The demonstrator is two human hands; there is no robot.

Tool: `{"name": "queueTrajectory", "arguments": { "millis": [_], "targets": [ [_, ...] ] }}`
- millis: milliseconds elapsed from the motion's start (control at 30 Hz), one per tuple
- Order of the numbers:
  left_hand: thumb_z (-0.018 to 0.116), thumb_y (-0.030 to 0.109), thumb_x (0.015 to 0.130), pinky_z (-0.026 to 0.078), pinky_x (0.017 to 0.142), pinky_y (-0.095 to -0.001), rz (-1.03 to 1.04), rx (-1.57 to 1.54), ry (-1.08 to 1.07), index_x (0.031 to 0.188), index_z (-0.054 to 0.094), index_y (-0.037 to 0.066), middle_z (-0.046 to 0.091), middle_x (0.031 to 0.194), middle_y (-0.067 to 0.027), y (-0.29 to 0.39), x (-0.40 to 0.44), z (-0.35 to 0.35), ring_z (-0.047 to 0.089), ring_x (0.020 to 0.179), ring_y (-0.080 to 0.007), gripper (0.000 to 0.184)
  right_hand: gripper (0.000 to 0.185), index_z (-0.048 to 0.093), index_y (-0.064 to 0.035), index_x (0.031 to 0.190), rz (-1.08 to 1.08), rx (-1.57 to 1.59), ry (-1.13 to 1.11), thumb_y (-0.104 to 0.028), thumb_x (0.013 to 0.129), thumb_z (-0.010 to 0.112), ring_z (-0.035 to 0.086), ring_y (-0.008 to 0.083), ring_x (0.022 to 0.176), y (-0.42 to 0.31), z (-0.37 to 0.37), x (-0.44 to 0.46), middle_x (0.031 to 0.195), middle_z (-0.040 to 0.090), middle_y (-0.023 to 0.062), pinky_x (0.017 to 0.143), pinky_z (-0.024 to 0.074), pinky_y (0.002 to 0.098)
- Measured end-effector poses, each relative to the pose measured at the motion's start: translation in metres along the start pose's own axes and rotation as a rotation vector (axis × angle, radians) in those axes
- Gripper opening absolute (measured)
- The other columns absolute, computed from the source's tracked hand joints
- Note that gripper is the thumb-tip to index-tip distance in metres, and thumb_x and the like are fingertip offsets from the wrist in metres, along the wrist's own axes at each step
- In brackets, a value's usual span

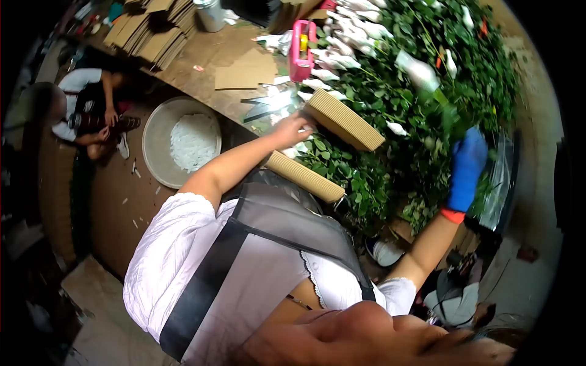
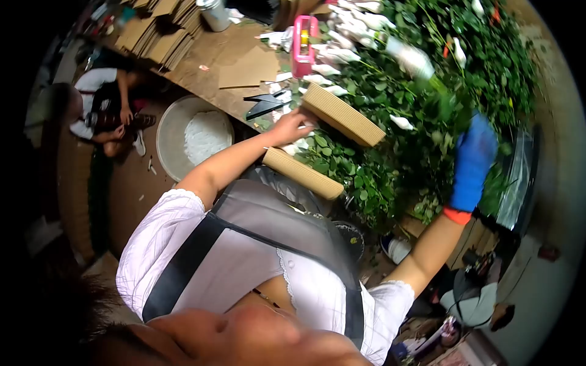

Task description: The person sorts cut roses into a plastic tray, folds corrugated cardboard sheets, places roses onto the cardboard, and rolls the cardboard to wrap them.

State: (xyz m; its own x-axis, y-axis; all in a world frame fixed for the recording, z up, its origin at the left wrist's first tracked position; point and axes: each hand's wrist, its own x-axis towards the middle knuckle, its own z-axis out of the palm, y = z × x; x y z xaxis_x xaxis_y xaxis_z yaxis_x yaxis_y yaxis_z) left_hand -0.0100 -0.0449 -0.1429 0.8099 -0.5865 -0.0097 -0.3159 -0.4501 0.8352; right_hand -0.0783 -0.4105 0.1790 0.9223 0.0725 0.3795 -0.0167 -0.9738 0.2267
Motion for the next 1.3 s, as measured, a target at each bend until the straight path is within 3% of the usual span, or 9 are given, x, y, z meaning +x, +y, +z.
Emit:
{"name": "queueTrajectory", "arguments": {
  "millis": [100, 233, 300, 367, 500, 667, 800, 1033, 1300],
  "targets": [
    [0.070, 0.035, 0.084, 0.053, 0.081, -0.0387, 0.000, -0.005, -0.002, 0.106, 0.073, 0.017, 0.062, 0.106, -0.0120, -0.006, 0.001, 0.002, 0.065, 0.090, -0.0306, 0.028, 0.039, 0.061, -0.0105, 0.115, 0.006, -0.176, 0.224, -0.001, 0.078, 0.061, 0.061, 0.0359, 0.088, -0.020, -0.022, 0.030, 0.098, 0.065, 0.0148, 0.077, 0.0506, 0.0429],
    [0.071, 0.035, 0.083, 0.053, 0.079, -0.0400, 0.018, 0.007, 0.025, 0.106, 0.072, 0.014, 0.062, 0.102, -0.0131, -0.006, -0.001, 0.001, 0.065, 0.088, -0.0321, 0.031, 0.036, 0.058, -0.0085, 0.116, 0.101, 0.214, -0.505, -0.003, 0.080, 0.061, 0.061, 0.0355, 0.092, -0.043, 0.039, -0.011, 0.098, 0.064, 0.0173, 0.082, 0.0496, 0.0452],
    [0.071, 0.035, 0.082, 0.053, 0.078, -0.0406, -0.019, 0.023, 0.021, 0.105, 0.072, 0.013, 0.062, 0.101, -0.0137, -0.006, 0.001, 0.003, 0.065, 0.087, -0.0328, 0.031, 0.036, 0.058, -0.0094, 0.115, 0.042, 0.282, -0.116, -0.004, 0.080, 0.061, 0.060, 0.0360, 0.092, -0.064, 0.039, -0.049, 0.095, 0.063, 0.0181, 0.079, 0.0497, 0.0461],
    [0.071, 0.035, 0.082, 0.053, 0.077, -0.0410, -0.038, 0.087, 0.014, 0.102, 0.072, 0.011, 0.062, 0.101, -0.0140, -0.016, 0.003, 0.013, 0.064, 0.087, -0.0332, 0.031, 0.038, 0.057, -0.0092, 0.116, 0.130, 0.120, -0.499, -0.005, 0.078, 0.062, 0.060, 0.0357, 0.091, -0.090, 0.020, -0.077, 0.093, 0.062, 0.0184, 0.077, 0.0495, 0.0457],
    [0.073, 0.029, 0.079, 0.052, 0.081, -0.0396, 0.048, -0.002, -0.005, 0.100, 0.070, 0.011, 0.062, 0.103, -0.0131, -0.012, 0.001, 0.003, 0.063, 0.094, -0.0327, 0.028, 0.036, 0.061, -0.0075, 0.110, -0.097, 0.491, -0.516, -0.013, 0.075, 0.068, 0.062, 0.0338, 0.084, -0.159, 0.048, -0.093, 0.089, 0.064, 0.0138, 0.074, 0.0490, 0.0458],
    [0.077, 0.018, 0.073, 0.051, 0.085, -0.0388, 0.046, 0.004, -0.012, 0.103, 0.069, 0.012, 0.061, 0.106, -0.0110, -0.007, -0.002, -0.001, 0.062, 0.099, -0.0318, 0.032, 0.047, 0.058, -0.0106, 0.121, 0.100, 0.145, -0.868, -0.027, 0.078, 0.070, 0.063, 0.0341, 0.089, -0.178, 0.180, -0.143, 0.098, 0.066, 0.0144, 0.082, 0.0497, 0.0444],
    [0.077, 0.017, 0.073, 0.051, 0.084, -0.0391, 0.058, -0.075, -0.007, 0.103, 0.068, 0.011, 0.060, 0.106, -0.0107, -0.008, -0.001, -0.001, 0.063, 0.098, -0.0314, 0.032, 0.056, 0.053, -0.0138, 0.132, 0.009, 0.211, -0.456, -0.037, 0.083, 0.068, 0.067, 0.0326, 0.091, -0.188, 0.112, -0.128, 0.095, 0.070, 0.0163, 0.086, 0.0507, 0.0438],
    [0.076, 0.018, 0.071, 0.052, 0.084, -0.0412, 0.018, 0.027, -0.006, 0.102, 0.067, 0.006, 0.061, 0.102, -0.0166, 0.000, -0.004, -0.003, 0.063, 0.096, -0.0357, 0.034, 0.044, 0.059, -0.0206, 0.124, 0.122, 0.247, -0.905, -0.048, 0.089, 0.059, 0.067, 0.0337, 0.090, -0.229, 0.151, -0.082, 0.099, 0.070, 0.0127, 0.079, 0.0523, 0.0468],
    [0.072, 0.034, 0.079, 0.050, 0.087, -0.0440, -0.035, 0.018, 0.044, 0.103, 0.062, -0.005, 0.060, 0.108, -0.0242, -0.012, -0.002, 0.006, 0.060, 0.100, -0.0401, 0.047, 0.045, 0.063, -0.0173, 0.119, 0.258, 0.308, -0.851, -0.052, 0.091, 0.051, 0.062, 0.0361, 0.104, -0.234, 0.199, -0.087, 0.116, 0.064, 0.0163, 0.088, 0.0497, 0.0503]
  ]
}}
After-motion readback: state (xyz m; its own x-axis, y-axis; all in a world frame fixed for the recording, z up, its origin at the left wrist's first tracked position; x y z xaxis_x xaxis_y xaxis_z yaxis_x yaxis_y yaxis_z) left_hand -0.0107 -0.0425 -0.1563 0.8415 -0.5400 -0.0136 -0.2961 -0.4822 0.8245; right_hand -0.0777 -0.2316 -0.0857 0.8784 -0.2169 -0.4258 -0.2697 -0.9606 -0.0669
